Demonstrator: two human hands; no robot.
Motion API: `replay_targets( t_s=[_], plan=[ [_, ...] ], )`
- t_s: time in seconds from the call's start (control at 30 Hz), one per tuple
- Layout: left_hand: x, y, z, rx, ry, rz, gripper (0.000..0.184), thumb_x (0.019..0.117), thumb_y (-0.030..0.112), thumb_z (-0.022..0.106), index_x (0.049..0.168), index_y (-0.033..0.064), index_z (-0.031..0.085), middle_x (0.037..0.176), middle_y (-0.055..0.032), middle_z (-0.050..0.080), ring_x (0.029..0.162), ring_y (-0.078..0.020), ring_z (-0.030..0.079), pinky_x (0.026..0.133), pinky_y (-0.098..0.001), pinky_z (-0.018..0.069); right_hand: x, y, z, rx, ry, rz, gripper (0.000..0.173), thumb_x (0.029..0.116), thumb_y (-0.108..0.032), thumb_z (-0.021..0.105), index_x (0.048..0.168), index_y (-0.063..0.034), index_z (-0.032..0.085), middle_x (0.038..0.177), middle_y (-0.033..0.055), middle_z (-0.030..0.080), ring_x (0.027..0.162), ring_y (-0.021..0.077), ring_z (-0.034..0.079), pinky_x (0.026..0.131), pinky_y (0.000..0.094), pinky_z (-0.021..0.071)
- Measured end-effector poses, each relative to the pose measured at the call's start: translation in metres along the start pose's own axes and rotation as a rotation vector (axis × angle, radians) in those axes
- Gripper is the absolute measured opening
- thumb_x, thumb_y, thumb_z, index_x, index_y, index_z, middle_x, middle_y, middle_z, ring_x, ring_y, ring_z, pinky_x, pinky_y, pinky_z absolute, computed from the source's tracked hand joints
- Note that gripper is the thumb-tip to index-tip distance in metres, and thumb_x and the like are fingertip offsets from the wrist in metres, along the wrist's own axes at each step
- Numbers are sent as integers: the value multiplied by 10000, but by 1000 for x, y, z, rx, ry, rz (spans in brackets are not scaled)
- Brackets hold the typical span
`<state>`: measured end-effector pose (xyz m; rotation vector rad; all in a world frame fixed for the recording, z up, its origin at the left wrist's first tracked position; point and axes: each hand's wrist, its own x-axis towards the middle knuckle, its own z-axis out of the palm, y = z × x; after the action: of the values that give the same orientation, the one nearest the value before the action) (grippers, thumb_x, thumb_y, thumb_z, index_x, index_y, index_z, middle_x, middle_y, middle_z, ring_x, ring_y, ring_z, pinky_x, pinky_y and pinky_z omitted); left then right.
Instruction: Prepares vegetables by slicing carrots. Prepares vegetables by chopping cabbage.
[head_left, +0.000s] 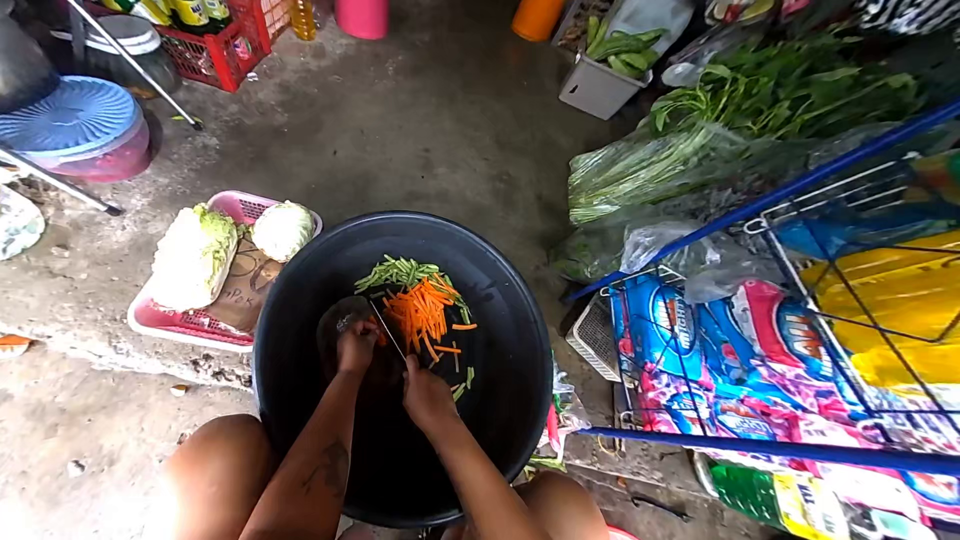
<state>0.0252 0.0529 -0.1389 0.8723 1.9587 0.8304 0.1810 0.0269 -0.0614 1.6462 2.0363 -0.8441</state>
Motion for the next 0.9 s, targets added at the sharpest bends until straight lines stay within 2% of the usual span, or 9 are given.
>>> replay_targets(
  t_s=[0.53, 0.73, 0.9],
  plan=[
    [-1, 1, 3, 33, 19, -1, 214, 1013, 143, 625, 1186, 36, 691, 1115, -136, 721, 1001, -230, 704, 944, -427, 555, -1, -14, -13, 0, -86, 34, 455, 1127, -254, 343, 1575, -171, 326, 1249, 184, 685, 1177, 366, 681, 952, 553, 557],
    [0, 1, 3, 38, 20, -10, 208, 1014, 133, 619, 1177, 32, 698, 1111, -147, 721, 1013, -248, 703, 954, -444, 551, -3, -20, -11, -23, -78, 57, 494, 1108, -199, 371, 1596, -197, 302, 1244, 175, 690, 1165, 362, 686, 931, 554, 563],
    [-1, 1, 2, 54, 11, 7, 211, 1014, 127, 613, 1174, 24, 703, 1134, -158, 721, 1056, -266, 697, 981, -461, 541, -4, -21, -12, -19, -93, 54, 467, 1108, -193, 366, 1573, -171, 327, 1252, 190, 685, 1168, 373, 684, 936, 561, 559]
  ],
)
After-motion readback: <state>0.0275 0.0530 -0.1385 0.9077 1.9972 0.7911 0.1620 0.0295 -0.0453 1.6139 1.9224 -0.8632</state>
